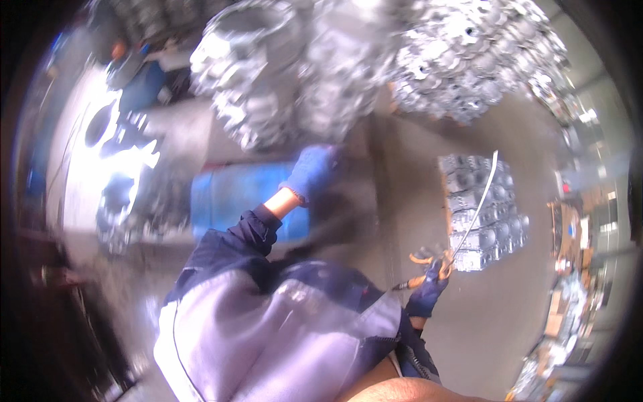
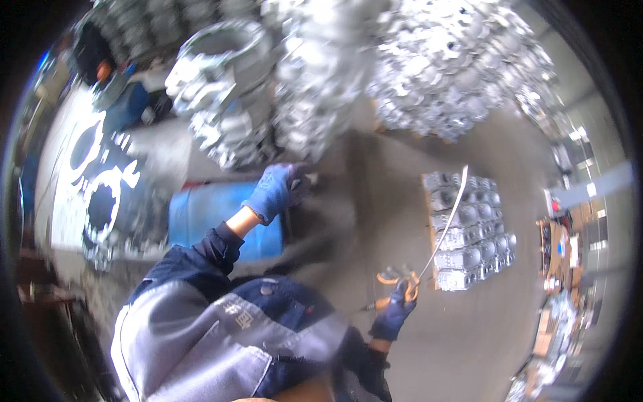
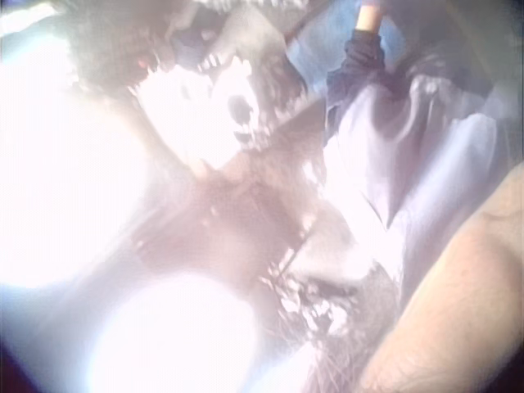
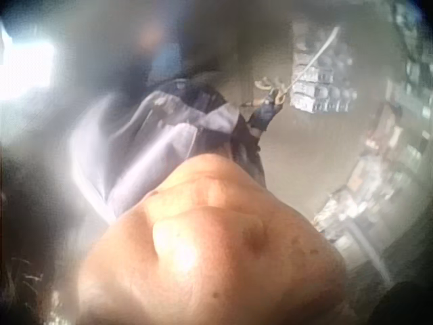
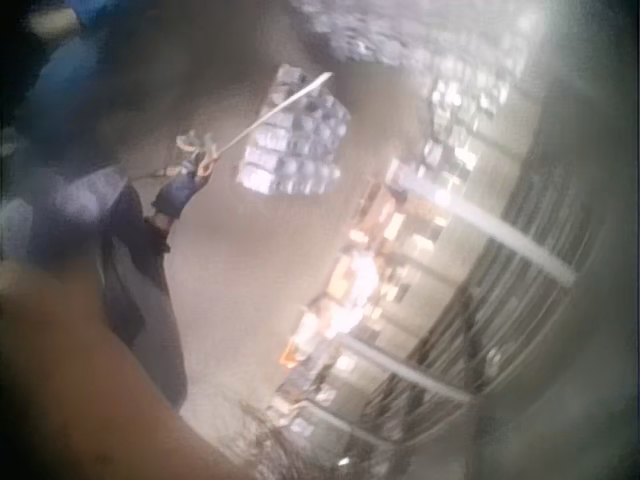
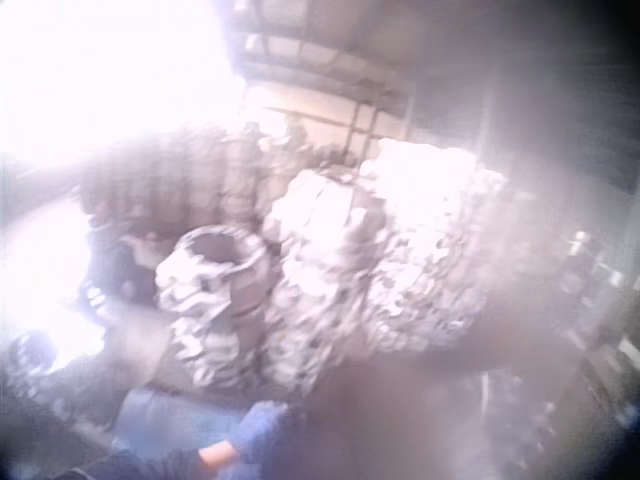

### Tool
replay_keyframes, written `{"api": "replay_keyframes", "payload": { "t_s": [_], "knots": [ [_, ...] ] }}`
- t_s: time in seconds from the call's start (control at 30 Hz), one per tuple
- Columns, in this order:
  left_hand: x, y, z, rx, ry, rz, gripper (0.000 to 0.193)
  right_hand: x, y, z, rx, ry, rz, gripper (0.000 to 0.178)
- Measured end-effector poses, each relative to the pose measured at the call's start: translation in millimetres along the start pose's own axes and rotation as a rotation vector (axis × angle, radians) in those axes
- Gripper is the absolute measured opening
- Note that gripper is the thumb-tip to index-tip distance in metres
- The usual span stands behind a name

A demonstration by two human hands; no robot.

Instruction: The person repeatedly scrubs the surface of a metal engine part with a wire brush while holding it with the other hand. The person rotates the part to access different areas and continues scrubbing across the clip.

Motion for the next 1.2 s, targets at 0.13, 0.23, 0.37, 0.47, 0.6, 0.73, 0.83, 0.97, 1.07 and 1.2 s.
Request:
{"api": "replay_keyframes", "payload": {
  "t_s": [0.13, 0.23, 0.37, 0.47, 0.6, 0.73, 0.83, 0.97, 1.07, 1.2],
  "knots": [
    [175.6, 1.8, -53.1, -0.030, -0.218, -0.075, 0.021, 23.8, 38.2, 7.1, 0.093, -0.015, -0.237, 0.037],
    [279.0, -24.2, -83.1, -0.040, -0.374, -0.122, 0.015, 43.3, 94.0, 29.3, -0.020, 0.052, -0.481, 0.037],
    [374.7, -81.9, -110.3, -0.112, -0.601, -0.117, 0.018, 105.7, 181.1, 44.0, 0.058, 0.085, -0.815, 0.033],
    [428.4, -129.5, -138.3, -0.170, -0.793, 0.035, 0.022, 187.5, 246.1, 62.1, 0.195, 0.205, -1.137, 0.030],
    [498.3, -199.3, -206.4, -0.012, -1.046, 0.531, 0.028, 303.8, 316.5, 51.3, 0.493, -0.232, -1.458, 0.039],
    [553.6, -291.8, -262.1, 0.006, -0.970, 1.269, 0.035, 362.1, 406.7, 17.7, 0.800, -0.548, -1.492, 0.040],
    [556.2, -344.9, -291.4, -0.152, -0.962, 1.346, 0.030, 389.6, 494.3, -17.4, 0.809, -0.557, -1.499, 0.041],
    [515.6, -380.9, -343.9, -0.208, -0.931, 1.179, 0.036, 384.1, 562.5, -33.4, 0.926, -0.459, -1.313, 0.041],
    [465.8, -377.2, -405.4, -0.067, -0.917, 1.063, 0.041, 353.0, 566.4, -29.2, 1.008, -0.379, -1.184, 0.042],
    [388.8, -318.3, -500.2, 0.608, -1.129, 0.617, 0.043, 314.5, 509.9, -3.7, 1.152, -0.207, -1.103, 0.040]
  ]
}}
Point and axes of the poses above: each hand's wrist, its own x-axis away from the middle knuckle, its own y-axis out of the palm, z = x × y, the point moved 9 cm from there along -x, towards the middle knuckle, and after that the axes turned 3 degrees about y, right-handed, at the moved point
